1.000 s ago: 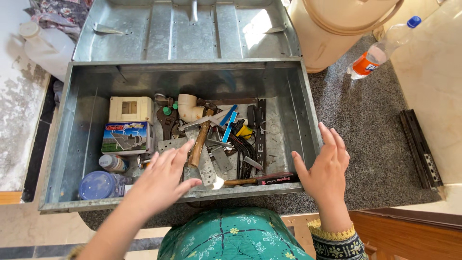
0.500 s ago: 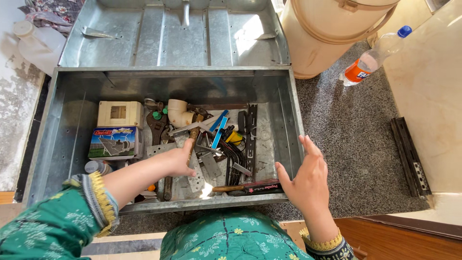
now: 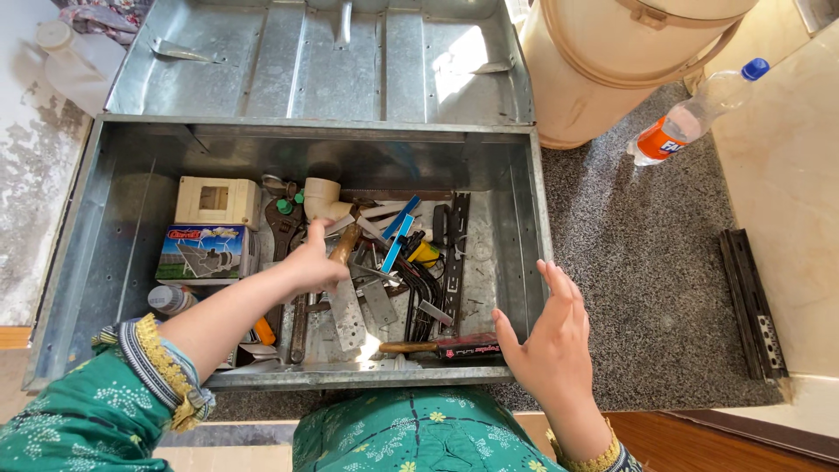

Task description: The person opens a metal toolbox labeled TOOL BOX and removes several items one by one, placing them on the countertop. They handle metal brackets, a hammer, and other small hardware pieces, setting them aside in a line.

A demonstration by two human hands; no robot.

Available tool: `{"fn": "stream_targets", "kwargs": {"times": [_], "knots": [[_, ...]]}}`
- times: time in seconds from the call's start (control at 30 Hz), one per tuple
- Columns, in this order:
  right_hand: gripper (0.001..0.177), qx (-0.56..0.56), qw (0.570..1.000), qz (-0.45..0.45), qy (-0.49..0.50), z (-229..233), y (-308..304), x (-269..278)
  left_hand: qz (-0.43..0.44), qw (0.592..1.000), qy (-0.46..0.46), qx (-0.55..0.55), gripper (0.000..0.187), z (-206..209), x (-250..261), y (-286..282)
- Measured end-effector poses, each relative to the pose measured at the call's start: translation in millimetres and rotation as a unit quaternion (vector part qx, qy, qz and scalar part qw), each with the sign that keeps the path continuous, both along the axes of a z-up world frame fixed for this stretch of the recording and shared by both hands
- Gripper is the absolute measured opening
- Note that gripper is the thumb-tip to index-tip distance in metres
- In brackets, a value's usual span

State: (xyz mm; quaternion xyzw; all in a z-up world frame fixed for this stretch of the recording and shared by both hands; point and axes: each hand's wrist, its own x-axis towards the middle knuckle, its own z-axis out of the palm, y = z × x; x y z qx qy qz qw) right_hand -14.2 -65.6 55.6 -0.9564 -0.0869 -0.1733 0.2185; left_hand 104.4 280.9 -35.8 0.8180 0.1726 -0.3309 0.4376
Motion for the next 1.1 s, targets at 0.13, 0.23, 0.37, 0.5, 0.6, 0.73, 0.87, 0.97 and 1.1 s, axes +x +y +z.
{"fn": "stream_targets", "kwargs": {"times": [0.13, 0.23, 0.37, 0.5, 0.6, 0.73, 0.87, 0.97, 1.1], "knots": [[0.082, -0.002, 1.0, 0.007, 0.004, -1.1, -1.1, 1.3, 0.094, 0.993, 0.05, -0.058, 0.11, 10.0, 13.1, -7.5], [0.082, -0.004, 1.0, 0.013, 0.004, -1.4, -2.2, 1.5, 0.147, 0.982, 0.073, -0.09, 0.108, 0.0, 18.8, -12.8], [0.083, 0.004, 1.0, 0.015, 0.001, -1.8, -2.8, 1.0, 0.155, 0.981, 0.016, -0.116, 0.096, -24.0, 20.7, -22.0], [0.083, 0.009, 1.0, 0.02, -0.007, -1.8, -4.0, 0.9, 0.13, 0.988, -0.057, -0.064, 0.091, -32.4, 18.1, -28.0], [0.083, 0.003, 1.0, 0.015, -0.011, -2.0, -3.9, 0.9, 0.066, 0.995, -0.068, 0.031, 0.095, -23.0, 11.5, -26.5], [0.083, 0.008, 1.0, 0.01, -0.006, -2.6, -4.0, 0.5, -0.084, 0.966, -0.167, 0.18, 0.096, -2.7, 4.2, -25.3], [0.083, 0.012, 1.0, 0.007, -0.007, -2.8, -4.2, -0.3, -0.143, 0.945, -0.192, 0.222, 0.09, 18.4, -7.1, -19.5], [0.083, 0.011, 1.0, 0.003, -0.005, -2.3, -3.7, -1.4, -0.164, 0.93, -0.228, 0.238, 0.088, 31.3, -16.6, -15.7], [0.083, 0.007, 1.0, -0.001, -0.008, -2.2, -2.9, -2.8, -0.171, 0.921, -0.24, 0.256, 0.084, 47.6, -28.0, -7.5]]}}
